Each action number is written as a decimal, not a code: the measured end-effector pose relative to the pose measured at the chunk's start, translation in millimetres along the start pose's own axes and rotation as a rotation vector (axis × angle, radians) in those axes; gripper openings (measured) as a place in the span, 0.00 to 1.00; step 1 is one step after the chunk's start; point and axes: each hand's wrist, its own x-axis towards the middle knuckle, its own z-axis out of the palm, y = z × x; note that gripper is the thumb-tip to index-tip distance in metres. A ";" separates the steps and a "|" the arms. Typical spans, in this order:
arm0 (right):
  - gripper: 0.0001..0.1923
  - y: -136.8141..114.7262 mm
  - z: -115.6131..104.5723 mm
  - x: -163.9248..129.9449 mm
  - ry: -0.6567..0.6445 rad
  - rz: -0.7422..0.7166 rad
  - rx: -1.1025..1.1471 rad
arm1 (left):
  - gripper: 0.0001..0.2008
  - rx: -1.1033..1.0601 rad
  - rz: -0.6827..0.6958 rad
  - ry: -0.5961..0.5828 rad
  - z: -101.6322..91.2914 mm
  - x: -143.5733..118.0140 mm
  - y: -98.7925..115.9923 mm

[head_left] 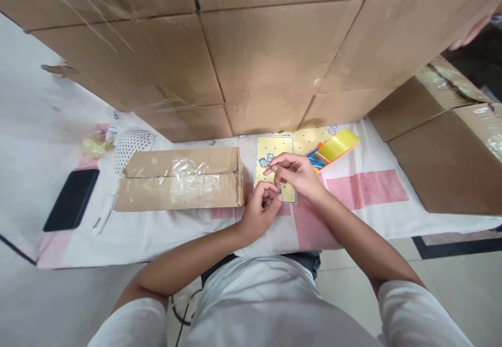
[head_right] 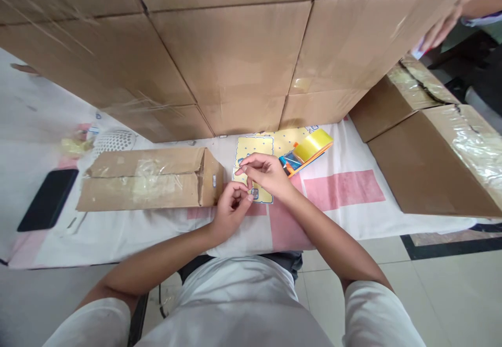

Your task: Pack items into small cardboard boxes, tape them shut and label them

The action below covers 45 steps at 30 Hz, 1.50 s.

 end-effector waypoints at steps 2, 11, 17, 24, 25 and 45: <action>0.15 -1.9 2.3 -1.7 0.041 -0.061 -0.006 | 0.10 0.014 0.001 -0.013 -0.5 0.9 0.4; 0.11 1.6 3.8 -9.6 0.127 -0.243 -0.270 | 0.06 0.231 0.266 -0.055 -2.5 -4.1 3.0; 0.06 2.8 2.8 -10.4 0.025 -0.357 -0.424 | 0.03 0.376 0.619 -0.048 -8.9 -9.6 24.6; 0.06 10.5 22.1 -7.9 -0.048 -0.220 -0.185 | 0.08 0.467 0.597 0.249 -24.6 -44.9 29.1; 0.07 11.9 26.3 -8.1 -0.051 -0.153 -0.102 | 0.08 0.453 0.534 0.354 -24.2 -48.0 23.6; 0.04 2.9 50.9 -44.8 -0.022 -0.421 -0.097 | 0.03 0.796 0.170 0.394 -31.1 -46.7 83.9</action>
